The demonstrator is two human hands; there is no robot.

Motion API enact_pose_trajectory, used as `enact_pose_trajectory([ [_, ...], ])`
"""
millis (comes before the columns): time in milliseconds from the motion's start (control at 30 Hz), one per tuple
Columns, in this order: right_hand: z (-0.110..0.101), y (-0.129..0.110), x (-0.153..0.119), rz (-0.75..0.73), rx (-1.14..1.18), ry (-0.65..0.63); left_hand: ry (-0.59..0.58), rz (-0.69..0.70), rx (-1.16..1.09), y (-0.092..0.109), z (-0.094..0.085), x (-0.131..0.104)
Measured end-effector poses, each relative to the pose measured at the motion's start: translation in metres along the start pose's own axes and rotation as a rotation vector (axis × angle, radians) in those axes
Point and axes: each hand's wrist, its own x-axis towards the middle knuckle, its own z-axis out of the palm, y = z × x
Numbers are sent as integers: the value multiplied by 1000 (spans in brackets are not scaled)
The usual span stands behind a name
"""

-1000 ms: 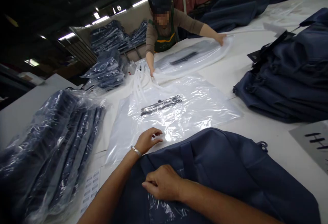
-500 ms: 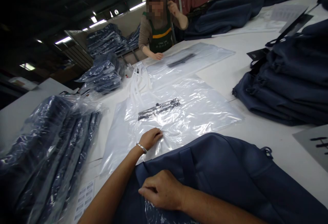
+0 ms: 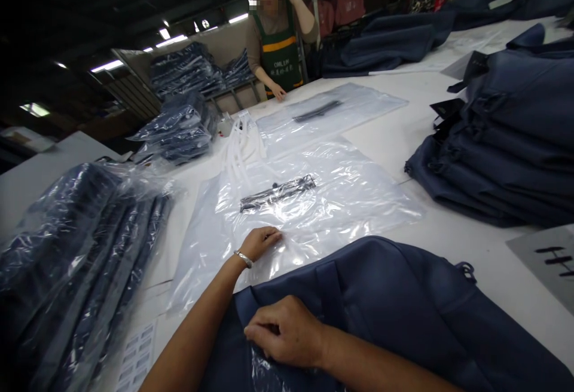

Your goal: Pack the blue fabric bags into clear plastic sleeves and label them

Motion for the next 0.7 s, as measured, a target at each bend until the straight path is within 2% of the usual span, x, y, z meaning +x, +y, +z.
enact_pose_trajectory([
  [67,-12,-7,3,-16,30,46,53,-1,-6,3,-1,0],
  [133,-30,-12,7,-55,-54,160,128,-4,-6,6,-1,0],
  [200,-53,-14,14,-90,-251,301,202,-2,-1,8,1,1],
  [267,-78,-14,25,-90,-498,346,252,14,-3,9,2,1],
  [300,-89,-12,32,-77,-617,301,268,27,-8,9,3,1],
  [367,-107,-8,47,-42,-814,112,290,52,-26,8,4,2],
  [433,-117,-2,63,6,-956,-108,313,70,-47,7,6,3],
  [500,-121,5,76,75,-1074,-266,333,86,-72,6,8,4],
  [600,-120,13,89,215,-1225,-348,377,106,-112,4,10,6],
  [700,-120,15,93,325,-1273,-399,474,100,-157,3,8,8],
])
